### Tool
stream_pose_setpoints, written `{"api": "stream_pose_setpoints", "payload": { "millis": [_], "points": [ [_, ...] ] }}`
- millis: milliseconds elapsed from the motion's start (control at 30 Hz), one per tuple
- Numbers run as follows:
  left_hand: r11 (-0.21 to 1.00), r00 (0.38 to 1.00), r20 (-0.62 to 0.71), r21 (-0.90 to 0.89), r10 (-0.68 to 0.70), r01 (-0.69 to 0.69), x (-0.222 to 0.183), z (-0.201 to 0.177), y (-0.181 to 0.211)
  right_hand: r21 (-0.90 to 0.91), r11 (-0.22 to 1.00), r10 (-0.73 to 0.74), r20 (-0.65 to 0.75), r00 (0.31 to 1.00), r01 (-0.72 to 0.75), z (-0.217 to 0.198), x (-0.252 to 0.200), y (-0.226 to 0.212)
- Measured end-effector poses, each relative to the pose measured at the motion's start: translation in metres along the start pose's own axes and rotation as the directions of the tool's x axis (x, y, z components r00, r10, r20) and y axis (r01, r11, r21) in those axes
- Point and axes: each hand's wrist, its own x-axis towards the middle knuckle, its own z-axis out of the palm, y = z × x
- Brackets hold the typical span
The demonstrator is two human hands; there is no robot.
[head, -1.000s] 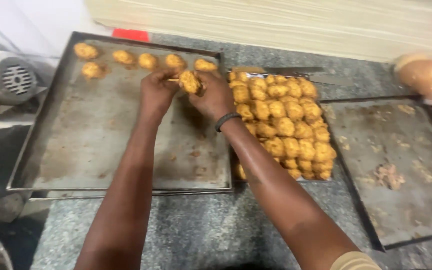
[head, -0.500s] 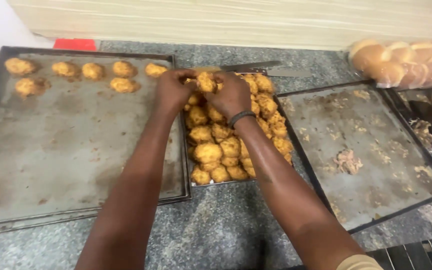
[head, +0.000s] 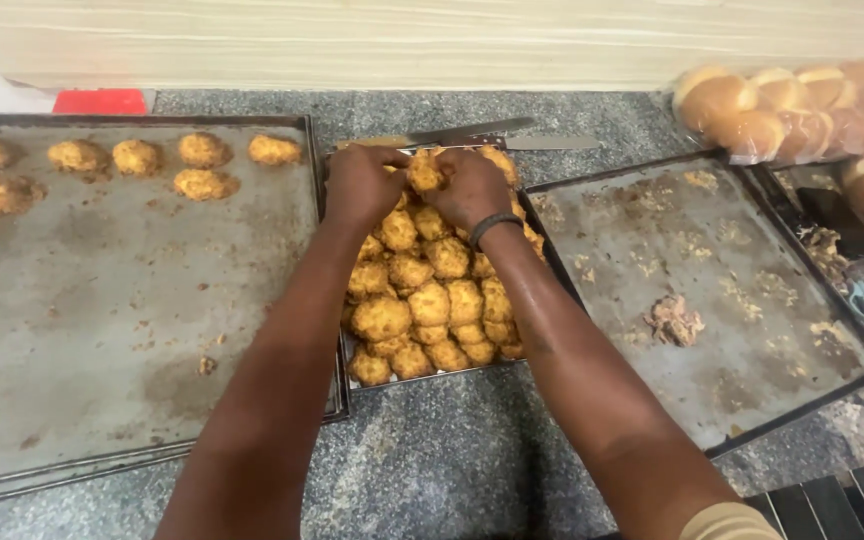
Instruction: The recorder is picking up small baked items from one tray and placing them onto another tray in a bakery environment.
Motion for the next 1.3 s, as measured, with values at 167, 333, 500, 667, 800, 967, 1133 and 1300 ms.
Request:
{"api": "stream_pose_setpoints", "payload": {
  "millis": [167, 333, 500, 667, 800, 967, 1133, 1300],
  "points": [
    [0.968, 0.964, -0.093, 0.077, 0.248, -0.241, 0.016, 0.019, -0.032, 0.022, 1.000, -0.019, 0.023, 1.000, 0.019, 0.003, 0.002, -0.001],
    [0.949, 0.940, -0.134, 0.038, 0.314, -0.312, 0.017, 0.023, -0.044, 0.031, 0.995, 0.089, 0.117, 0.989, -0.094, 0.007, 0.001, -0.007],
    [0.967, 0.965, -0.078, 0.051, 0.252, -0.248, 0.016, 0.025, -0.048, -0.023, 0.995, 0.099, 0.106, 0.989, -0.097, 0.011, 0.002, -0.011],
    [0.997, 0.999, 0.029, 0.065, 0.030, -0.032, 0.010, 0.019, -0.038, -0.001, 0.990, 0.143, 0.135, 0.980, -0.144, 0.009, 0.001, -0.018],
    [0.987, 0.988, -0.017, 0.054, 0.152, -0.151, 0.019, 0.033, -0.060, 0.008, 0.994, 0.112, 0.122, 0.986, -0.113, 0.017, 0.005, -0.009],
    [0.998, 0.995, 0.098, 0.054, -0.018, 0.012, 0.009, 0.019, -0.039, -0.062, 0.998, 0.018, 0.085, 0.996, -0.013, 0.020, 0.008, 0.000],
    [1.000, 0.992, 0.122, -0.004, -0.018, 0.019, 0.005, 0.013, -0.043, -0.033, 0.999, -0.009, 0.079, 0.997, 0.012, 0.019, 0.005, 0.002],
    [0.973, 0.982, 0.141, -0.174, -0.126, 0.150, -0.018, -0.034, -0.017, -0.037, 0.994, -0.103, -0.059, 0.993, 0.101, 0.018, -0.001, -0.005]
  ]
}}
